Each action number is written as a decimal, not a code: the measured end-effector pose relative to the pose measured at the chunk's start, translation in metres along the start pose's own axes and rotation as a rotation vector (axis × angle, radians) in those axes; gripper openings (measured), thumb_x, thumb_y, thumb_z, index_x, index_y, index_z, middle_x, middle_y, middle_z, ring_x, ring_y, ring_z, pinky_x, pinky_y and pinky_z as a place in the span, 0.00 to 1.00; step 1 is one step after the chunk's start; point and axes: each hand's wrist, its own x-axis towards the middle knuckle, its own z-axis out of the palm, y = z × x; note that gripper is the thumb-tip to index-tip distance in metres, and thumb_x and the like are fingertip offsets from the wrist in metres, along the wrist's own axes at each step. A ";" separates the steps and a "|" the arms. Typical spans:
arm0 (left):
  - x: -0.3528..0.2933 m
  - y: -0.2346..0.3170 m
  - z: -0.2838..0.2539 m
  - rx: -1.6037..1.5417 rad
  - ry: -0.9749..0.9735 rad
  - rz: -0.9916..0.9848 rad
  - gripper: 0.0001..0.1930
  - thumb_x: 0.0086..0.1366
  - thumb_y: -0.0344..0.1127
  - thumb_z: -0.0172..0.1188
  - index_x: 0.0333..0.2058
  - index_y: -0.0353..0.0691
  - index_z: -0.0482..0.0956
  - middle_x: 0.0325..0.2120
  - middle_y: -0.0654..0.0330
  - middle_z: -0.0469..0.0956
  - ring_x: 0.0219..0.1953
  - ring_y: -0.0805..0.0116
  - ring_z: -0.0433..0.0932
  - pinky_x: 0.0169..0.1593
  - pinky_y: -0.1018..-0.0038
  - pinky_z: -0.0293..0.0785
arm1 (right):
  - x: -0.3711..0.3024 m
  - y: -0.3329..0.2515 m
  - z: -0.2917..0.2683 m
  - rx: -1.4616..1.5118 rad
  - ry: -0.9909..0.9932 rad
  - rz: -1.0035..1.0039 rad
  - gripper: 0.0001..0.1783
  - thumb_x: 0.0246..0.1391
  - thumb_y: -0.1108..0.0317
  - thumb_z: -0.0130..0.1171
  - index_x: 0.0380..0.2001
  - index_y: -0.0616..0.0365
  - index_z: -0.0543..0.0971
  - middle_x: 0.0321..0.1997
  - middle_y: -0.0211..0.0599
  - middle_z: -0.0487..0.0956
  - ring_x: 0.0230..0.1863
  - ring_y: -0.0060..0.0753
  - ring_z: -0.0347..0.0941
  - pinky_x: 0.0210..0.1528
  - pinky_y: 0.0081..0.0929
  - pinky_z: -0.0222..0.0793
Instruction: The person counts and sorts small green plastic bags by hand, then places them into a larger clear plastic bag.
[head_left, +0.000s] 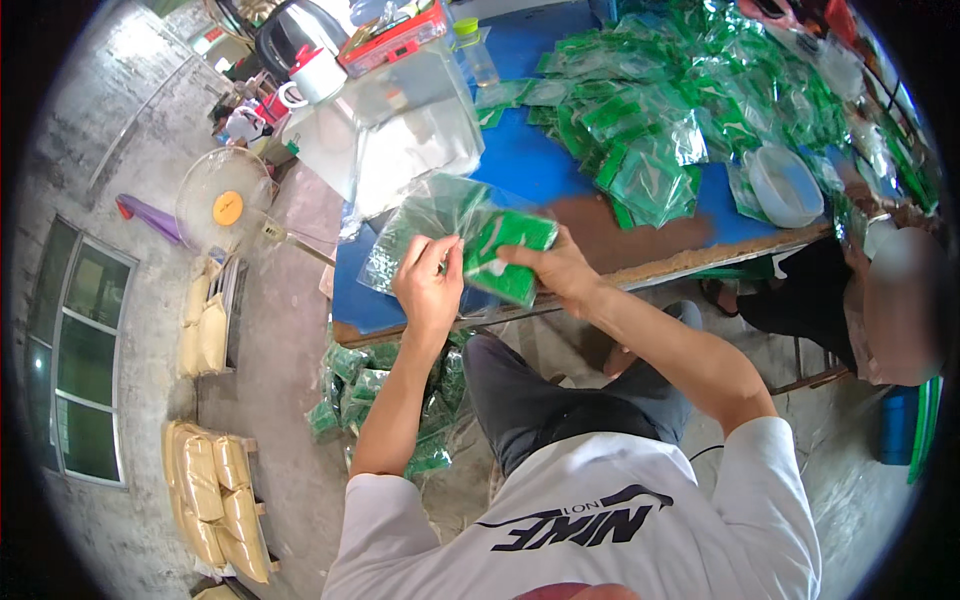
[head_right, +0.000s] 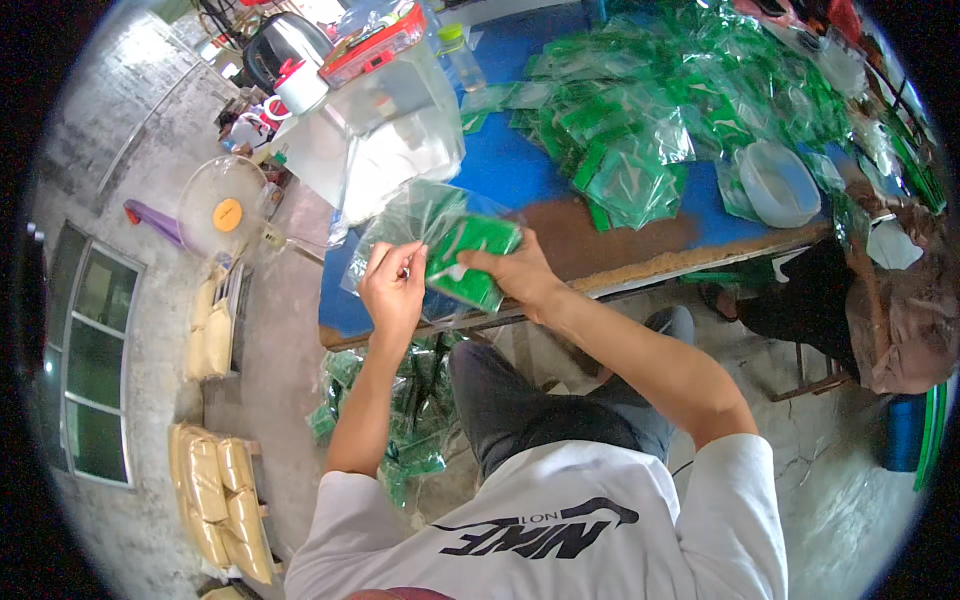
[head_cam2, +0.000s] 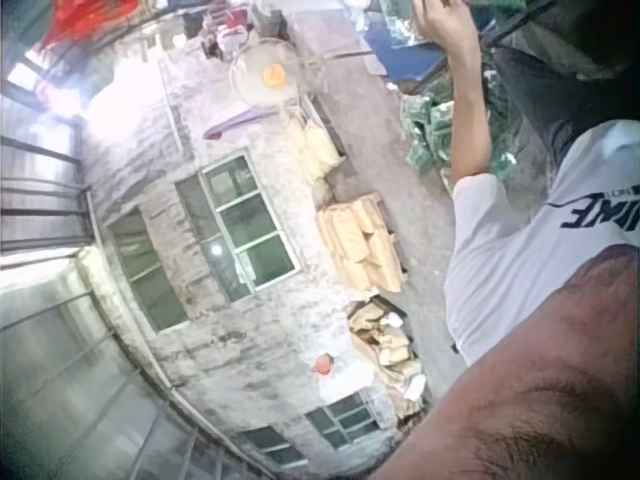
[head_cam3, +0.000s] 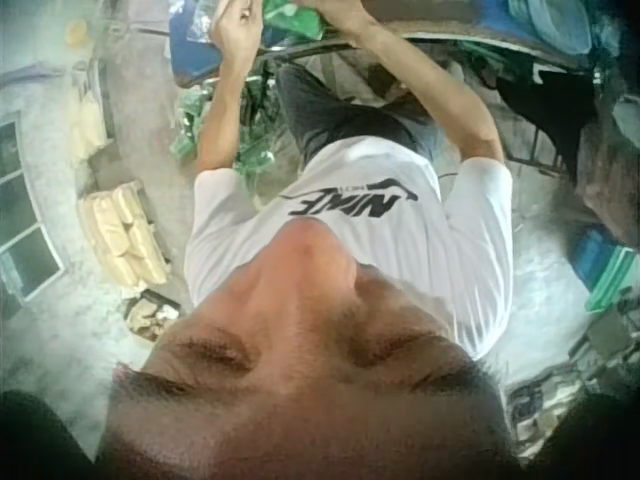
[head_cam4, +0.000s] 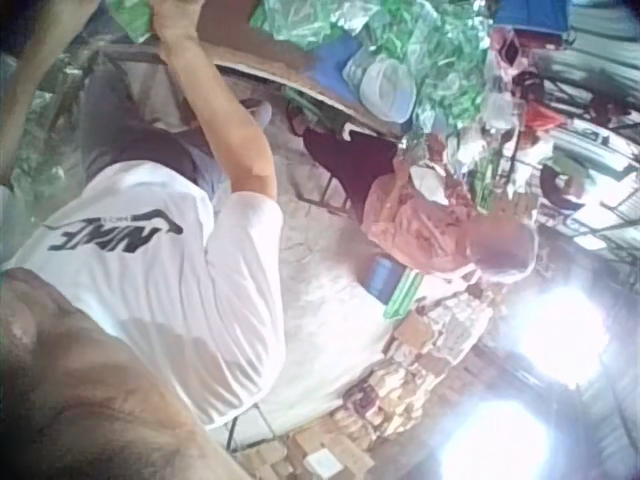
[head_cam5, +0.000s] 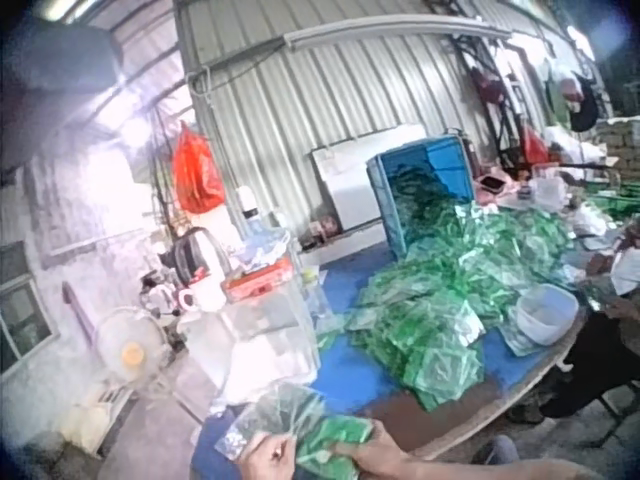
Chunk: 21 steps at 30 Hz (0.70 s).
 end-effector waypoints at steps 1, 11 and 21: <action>0.001 0.002 0.000 -0.010 0.010 0.009 0.05 0.57 0.27 0.70 0.33 0.40 0.84 0.23 0.61 0.73 0.21 0.69 0.73 0.26 0.73 0.69 | -0.002 -0.002 0.006 -0.018 -0.028 -0.005 0.48 0.40 0.63 0.79 0.60 0.60 0.61 0.54 0.43 0.75 0.52 0.35 0.75 0.51 0.35 0.76; 0.002 0.009 -0.001 0.001 -0.037 -0.015 0.04 0.56 0.29 0.69 0.30 0.41 0.83 0.22 0.61 0.73 0.20 0.67 0.74 0.24 0.71 0.69 | 0.018 -0.045 -0.075 -0.818 0.228 0.168 0.45 0.39 0.57 0.77 0.57 0.65 0.66 0.48 0.47 0.79 0.46 0.37 0.79 0.43 0.34 0.79; 0.002 0.016 0.003 0.013 -0.092 -0.033 0.04 0.57 0.28 0.69 0.31 0.38 0.83 0.19 0.60 0.71 0.18 0.68 0.70 0.23 0.71 0.66 | 0.005 -0.053 -0.016 -0.173 -0.167 0.262 0.21 0.49 0.63 0.71 0.48 0.52 0.80 0.45 0.32 0.83 0.44 0.31 0.80 0.47 0.39 0.78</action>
